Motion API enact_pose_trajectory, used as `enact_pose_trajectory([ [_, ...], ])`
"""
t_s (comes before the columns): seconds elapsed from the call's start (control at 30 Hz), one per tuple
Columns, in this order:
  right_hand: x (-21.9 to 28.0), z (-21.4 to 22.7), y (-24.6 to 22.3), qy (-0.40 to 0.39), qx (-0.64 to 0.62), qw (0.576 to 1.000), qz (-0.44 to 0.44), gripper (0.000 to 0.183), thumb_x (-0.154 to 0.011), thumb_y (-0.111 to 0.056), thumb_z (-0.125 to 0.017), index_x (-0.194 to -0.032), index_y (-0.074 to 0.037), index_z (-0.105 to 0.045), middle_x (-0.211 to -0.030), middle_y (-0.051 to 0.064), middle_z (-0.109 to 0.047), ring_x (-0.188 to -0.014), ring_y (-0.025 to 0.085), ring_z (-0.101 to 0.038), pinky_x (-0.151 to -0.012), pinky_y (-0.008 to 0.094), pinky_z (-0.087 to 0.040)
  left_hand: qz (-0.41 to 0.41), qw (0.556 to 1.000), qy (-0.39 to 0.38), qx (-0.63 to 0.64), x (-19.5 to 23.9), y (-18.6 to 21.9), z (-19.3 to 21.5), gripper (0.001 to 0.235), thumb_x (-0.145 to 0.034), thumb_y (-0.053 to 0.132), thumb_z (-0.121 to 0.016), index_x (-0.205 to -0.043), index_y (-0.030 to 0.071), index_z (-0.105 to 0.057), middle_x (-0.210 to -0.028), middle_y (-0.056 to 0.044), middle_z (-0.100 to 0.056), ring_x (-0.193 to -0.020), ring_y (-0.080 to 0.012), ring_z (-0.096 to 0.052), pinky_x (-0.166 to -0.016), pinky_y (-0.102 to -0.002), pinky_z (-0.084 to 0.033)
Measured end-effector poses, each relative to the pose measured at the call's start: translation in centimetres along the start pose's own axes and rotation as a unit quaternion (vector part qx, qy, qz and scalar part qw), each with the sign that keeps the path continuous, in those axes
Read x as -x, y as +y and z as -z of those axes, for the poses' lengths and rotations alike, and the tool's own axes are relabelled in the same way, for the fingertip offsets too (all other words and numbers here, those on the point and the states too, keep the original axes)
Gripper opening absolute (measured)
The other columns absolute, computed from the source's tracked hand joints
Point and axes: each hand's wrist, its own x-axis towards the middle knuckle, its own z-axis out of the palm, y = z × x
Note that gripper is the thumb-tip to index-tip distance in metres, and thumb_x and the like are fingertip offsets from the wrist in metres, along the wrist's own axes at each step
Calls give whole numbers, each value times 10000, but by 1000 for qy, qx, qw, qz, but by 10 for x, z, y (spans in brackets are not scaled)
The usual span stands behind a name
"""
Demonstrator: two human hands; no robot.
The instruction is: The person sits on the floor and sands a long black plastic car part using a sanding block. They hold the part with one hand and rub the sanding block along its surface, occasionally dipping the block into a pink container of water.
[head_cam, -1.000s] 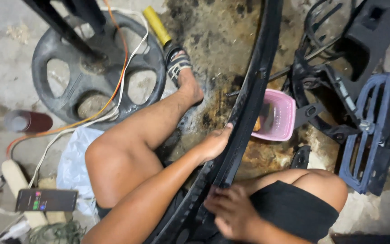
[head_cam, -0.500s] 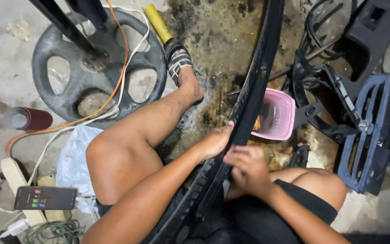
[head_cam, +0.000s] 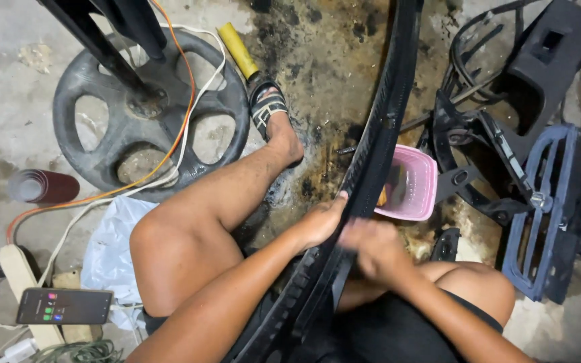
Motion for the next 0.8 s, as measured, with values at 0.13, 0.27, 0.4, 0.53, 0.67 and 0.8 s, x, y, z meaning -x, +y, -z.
enact_pose_trajectory([
  [0.13,-13,-3,-40,86,-61,994,-5,526,-738,-91,-602,-1250,-81,-722,-1293,112,-710,-1238,449,-618,-998,552,-512,-6,1000,18,-1,7,2,-1,845,-1020,612,-183,-1380,-22,-609,-1485,-270,-526,-1478,-382,-390,-1271,-528,-228],
  [0.27,-28,16,-3,113,-97,985,83,148,-814,-76,-654,-698,-151,-709,-1146,61,-793,-1004,395,-734,-833,496,-593,-9,1000,13,7,-6,-9,-4,826,-1028,603,-216,-1341,-36,-636,-1456,-258,-557,-1464,-364,-413,-1265,-518,-244],
  [0.4,-14,6,-35,36,-31,998,33,490,-782,-134,-565,-1244,-43,-699,-1256,153,-696,-1237,454,-608,-1017,568,-509,-17,1000,17,7,18,7,0,799,-1042,555,-191,-1312,-40,-651,-1405,-279,-588,-1445,-382,-441,-1257,-537,-259],
  [0.53,-9,-1,9,80,-30,994,62,441,-856,-47,-503,-1253,17,-684,-1248,251,-652,-1190,526,-591,-989,612,-505,-19,999,17,27,18,8,-1,803,-1039,543,-208,-1332,-78,-623,-1442,-295,-546,-1459,-392,-411,-1274,-537,-233],
  [0.67,-14,-2,-19,94,-22,993,65,431,-934,-176,-469,-1271,-8,-678,-1304,195,-653,-1255,450,-583,-1081,591,-462,-18,999,19,19,16,6,0,822,-1027,565,-210,-1331,-77,-624,-1440,-293,-552,-1453,-409,-417,-1265,-539,-251],
  [0.8,-10,8,3,-12,-6,999,47,487,-833,-98,-536,-1299,-114,-677,-1293,83,-673,-1247,376,-601,-906,490,-506,-25,1000,10,15,4,-1,-2,835,-1029,592,-210,-1335,-63,-628,-1422,-290,-569,-1442,-392,-435,-1251,-543,-272],
])
